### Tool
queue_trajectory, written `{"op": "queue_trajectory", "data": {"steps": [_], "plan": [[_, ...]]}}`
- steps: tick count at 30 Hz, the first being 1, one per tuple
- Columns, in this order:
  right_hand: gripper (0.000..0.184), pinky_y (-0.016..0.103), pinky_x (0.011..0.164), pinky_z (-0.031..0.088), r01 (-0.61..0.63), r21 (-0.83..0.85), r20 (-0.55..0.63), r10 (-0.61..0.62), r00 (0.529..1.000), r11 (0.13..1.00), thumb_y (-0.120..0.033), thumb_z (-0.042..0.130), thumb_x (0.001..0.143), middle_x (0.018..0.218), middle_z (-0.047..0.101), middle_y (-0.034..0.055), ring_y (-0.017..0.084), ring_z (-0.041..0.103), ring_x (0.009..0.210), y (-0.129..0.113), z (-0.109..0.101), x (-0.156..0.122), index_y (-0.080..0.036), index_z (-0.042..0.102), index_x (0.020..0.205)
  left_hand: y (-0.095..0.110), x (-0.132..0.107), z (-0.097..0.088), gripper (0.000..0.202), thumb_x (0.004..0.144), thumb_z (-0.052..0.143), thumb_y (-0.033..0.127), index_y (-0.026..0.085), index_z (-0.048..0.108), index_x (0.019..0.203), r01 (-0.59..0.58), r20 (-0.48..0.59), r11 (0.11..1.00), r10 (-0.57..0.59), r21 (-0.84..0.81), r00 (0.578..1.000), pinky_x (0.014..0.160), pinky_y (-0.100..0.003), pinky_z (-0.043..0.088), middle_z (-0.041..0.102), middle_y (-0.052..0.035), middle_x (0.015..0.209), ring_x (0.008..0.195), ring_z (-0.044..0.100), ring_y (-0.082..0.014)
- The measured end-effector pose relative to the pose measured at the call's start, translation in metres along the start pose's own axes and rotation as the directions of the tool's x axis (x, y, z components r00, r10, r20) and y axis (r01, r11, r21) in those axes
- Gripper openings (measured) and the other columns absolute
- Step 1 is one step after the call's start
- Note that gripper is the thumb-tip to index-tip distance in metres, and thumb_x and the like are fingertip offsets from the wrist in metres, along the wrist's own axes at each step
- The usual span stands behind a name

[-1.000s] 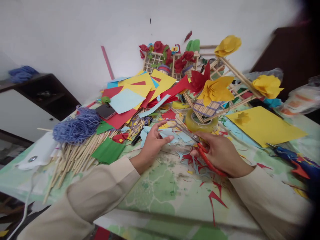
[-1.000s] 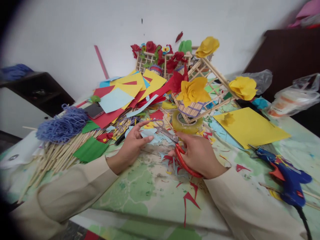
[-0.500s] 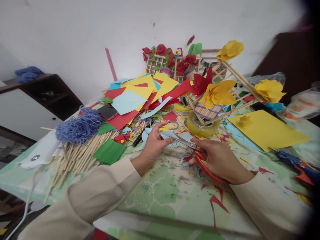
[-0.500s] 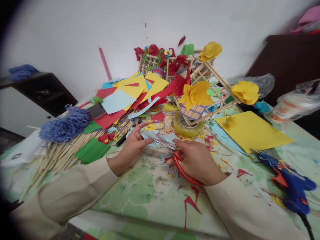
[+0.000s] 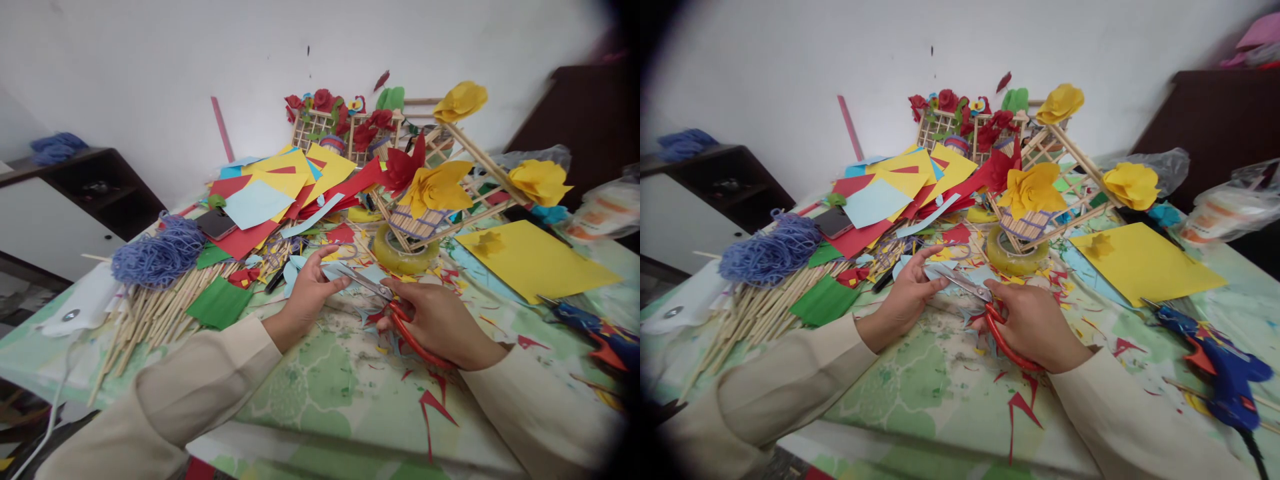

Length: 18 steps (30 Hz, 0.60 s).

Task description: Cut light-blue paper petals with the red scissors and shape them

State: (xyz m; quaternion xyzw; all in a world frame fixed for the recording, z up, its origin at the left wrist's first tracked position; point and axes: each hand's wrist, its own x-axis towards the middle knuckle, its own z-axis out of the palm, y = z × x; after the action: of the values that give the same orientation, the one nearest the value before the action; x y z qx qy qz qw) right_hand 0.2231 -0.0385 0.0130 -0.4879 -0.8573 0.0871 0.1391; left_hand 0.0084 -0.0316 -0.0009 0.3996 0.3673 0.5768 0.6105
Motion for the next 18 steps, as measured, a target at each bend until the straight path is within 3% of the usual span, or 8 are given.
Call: {"op": "queue_trajectory", "data": {"steps": [12, 18], "plan": [[0.041, 0.025, 0.054, 0.036, 0.009, 0.010, -0.006, -0.009, 1.000, 1.000, -0.039, 0.055, 0.081, 0.067, 0.071, 0.0035, 0.019, 0.064, 0.063, -0.0013, -0.0010, -0.0014, -0.024, 0.063, 0.118, -0.0002, 0.0004, -0.0006, 0.071, 0.062, 0.078, 0.014, 0.021, 0.047, 0.126, 0.012, -0.004, 1.000, -0.012, -0.016, 1.000, 0.077, -0.028, 0.048, 0.068, -0.0024, 0.095, 0.080, 0.063, -0.0143], [0.042, 0.026, 0.054, 0.037, -0.015, -0.004, -0.013, 0.015, 1.000, 1.000, -0.043, 0.057, 0.080, 0.068, 0.072, 0.0039, 0.020, 0.064, 0.061, -0.0020, -0.0017, -0.0016, -0.024, 0.065, 0.117, 0.0020, -0.0003, 0.0000, 0.073, 0.062, 0.078, 0.016, 0.021, 0.045, 0.127, 0.020, 0.002, 1.000, -0.020, -0.013, 1.000, 0.073, -0.027, 0.049, 0.069, -0.0014, 0.092, 0.076, 0.063, -0.0130]]}}
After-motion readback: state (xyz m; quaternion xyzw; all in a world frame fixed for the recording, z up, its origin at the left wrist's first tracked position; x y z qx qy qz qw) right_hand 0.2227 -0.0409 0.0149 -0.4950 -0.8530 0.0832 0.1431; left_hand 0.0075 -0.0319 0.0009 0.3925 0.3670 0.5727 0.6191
